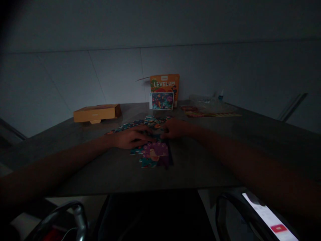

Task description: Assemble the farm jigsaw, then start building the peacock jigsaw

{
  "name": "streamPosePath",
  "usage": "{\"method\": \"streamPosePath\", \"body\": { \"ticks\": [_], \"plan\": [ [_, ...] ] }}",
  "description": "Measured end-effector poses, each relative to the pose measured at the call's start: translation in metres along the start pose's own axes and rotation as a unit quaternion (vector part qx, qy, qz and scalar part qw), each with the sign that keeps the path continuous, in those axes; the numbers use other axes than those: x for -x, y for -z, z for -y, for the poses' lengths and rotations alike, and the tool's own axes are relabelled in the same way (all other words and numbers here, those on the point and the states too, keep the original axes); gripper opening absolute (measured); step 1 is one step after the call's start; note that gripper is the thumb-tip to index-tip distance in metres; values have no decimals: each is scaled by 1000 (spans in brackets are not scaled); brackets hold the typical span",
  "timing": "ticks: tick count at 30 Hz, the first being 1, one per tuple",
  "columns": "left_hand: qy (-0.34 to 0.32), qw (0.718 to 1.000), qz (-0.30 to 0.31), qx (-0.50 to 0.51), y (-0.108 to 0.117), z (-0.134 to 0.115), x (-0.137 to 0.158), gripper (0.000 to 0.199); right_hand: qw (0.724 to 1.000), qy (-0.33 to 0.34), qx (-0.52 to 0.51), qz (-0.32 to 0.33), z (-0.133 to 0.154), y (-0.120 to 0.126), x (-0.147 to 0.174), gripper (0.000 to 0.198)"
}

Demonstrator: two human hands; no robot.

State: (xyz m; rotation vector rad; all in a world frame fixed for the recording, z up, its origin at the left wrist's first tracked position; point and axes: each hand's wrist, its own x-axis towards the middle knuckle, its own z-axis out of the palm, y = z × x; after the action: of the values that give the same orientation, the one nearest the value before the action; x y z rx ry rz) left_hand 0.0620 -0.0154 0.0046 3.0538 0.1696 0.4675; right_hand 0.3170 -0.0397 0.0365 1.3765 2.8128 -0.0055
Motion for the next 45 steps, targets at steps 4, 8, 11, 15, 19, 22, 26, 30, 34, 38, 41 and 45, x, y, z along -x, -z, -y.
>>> {"method": "streamPosePath", "body": {
  "ticks": [4, 8, 11, 15, 19, 22, 26, 30, 34, 38, 41, 45],
  "plan": [
    [1, 1000, 0, 0, 0, -1, 0, 34, 999, 34, -14, -16, 3, -1, 1, 34],
    [-4, 1000, 3, -2, 0, 0, 0, 35, 998, 63, -16, -24, 9, -1, 3, 38],
    [-2, 1000, 5, -4, 0, -1, 0, 36, 997, 70, -18, -25, 13, 0, 5, 39],
    [4, 1000, 1, -1, 1, -2, -1, 36, 996, 77, -15, -34, 16, 1, 6, 36],
    [5, 1000, -3, -5, 1, -1, 0, 36, 995, 94, -15, -32, 15, -1, 5, 36],
    [5, 1000, -5, -19, 0, -1, 1, 35, 994, 102, -15, -36, 14, -3, 5, 35],
    [12, 998, -24, -63, 1, -2, 0, 32, 995, 92, -23, -32, 7, -5, 3, 35],
    [78, 971, -141, -177, 3, 12, 5, 32, 996, 25, -14, -88, -16, -5, -4, 31],
    [184, 901, -246, -305, 6, 48, 22, 33, 981, -85, 1, -176, -41, -7, -9, 26],
    [239, 879, -219, -350, 11, 75, 31, 35, 965, -161, 49, -200, -50, -18, -13, 38],
    [197, 902, -178, -341, 14, 75, 18, 35, 959, -209, 52, -186, -48, -29, -19, 52],
    [177, 904, -188, -342, 3, 60, -9, 28, 963, -215, 39, -158, -46, -39, -27, 58]
  ]
}}
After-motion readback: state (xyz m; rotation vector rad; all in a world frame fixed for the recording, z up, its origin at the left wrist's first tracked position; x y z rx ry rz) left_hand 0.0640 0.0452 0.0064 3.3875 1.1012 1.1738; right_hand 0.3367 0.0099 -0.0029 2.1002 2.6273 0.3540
